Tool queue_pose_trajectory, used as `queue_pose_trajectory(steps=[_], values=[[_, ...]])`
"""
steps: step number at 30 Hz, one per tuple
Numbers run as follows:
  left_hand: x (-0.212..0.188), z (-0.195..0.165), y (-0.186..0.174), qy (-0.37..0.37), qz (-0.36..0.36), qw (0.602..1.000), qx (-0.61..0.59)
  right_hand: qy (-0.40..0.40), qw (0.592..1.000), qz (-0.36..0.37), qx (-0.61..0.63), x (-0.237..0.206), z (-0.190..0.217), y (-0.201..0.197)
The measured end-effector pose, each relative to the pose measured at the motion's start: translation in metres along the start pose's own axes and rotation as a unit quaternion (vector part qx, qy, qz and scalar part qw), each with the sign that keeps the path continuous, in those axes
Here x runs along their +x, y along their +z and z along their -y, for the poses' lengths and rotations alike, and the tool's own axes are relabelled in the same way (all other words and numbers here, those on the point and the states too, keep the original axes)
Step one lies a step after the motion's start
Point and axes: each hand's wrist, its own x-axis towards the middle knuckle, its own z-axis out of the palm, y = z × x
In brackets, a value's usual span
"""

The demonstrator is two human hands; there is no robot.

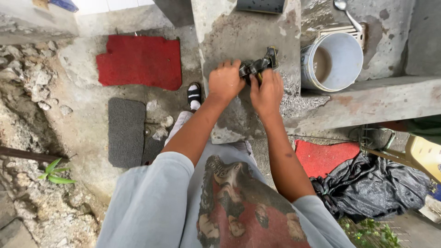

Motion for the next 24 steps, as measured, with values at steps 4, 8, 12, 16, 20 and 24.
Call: queue_pose_trajectory(steps=[4,8,12,16,20,24], values=[[0.001,-0.001,-0.001,0.001,0.010,1.000,-0.004,0.010,1.000,0.002,-0.001,-0.002,-0.001,0.000],[0.001,-0.002,-0.002,-0.010,-0.001,1.000,-0.001,0.025,1.000,0.004,-0.001,-0.004,-0.004,0.003],[-0.001,-0.001,-0.002,0.001,0.001,1.000,-0.009,0.022,0.999,-0.025,-0.004,-0.005,-0.005,0.009],[0.000,-0.001,0.000,0.008,-0.009,1.000,-0.002,0.024,0.999,-0.029,0.013,-0.005,-0.006,0.010],[0.000,-0.002,0.000,0.001,0.013,1.000,0.008,0.037,0.999,-0.025,0.029,-0.004,-0.007,0.006],[0.000,-0.003,-0.003,0.014,0.006,1.000,-0.010,0.034,0.999,0.008,0.013,-0.002,-0.005,0.000]])
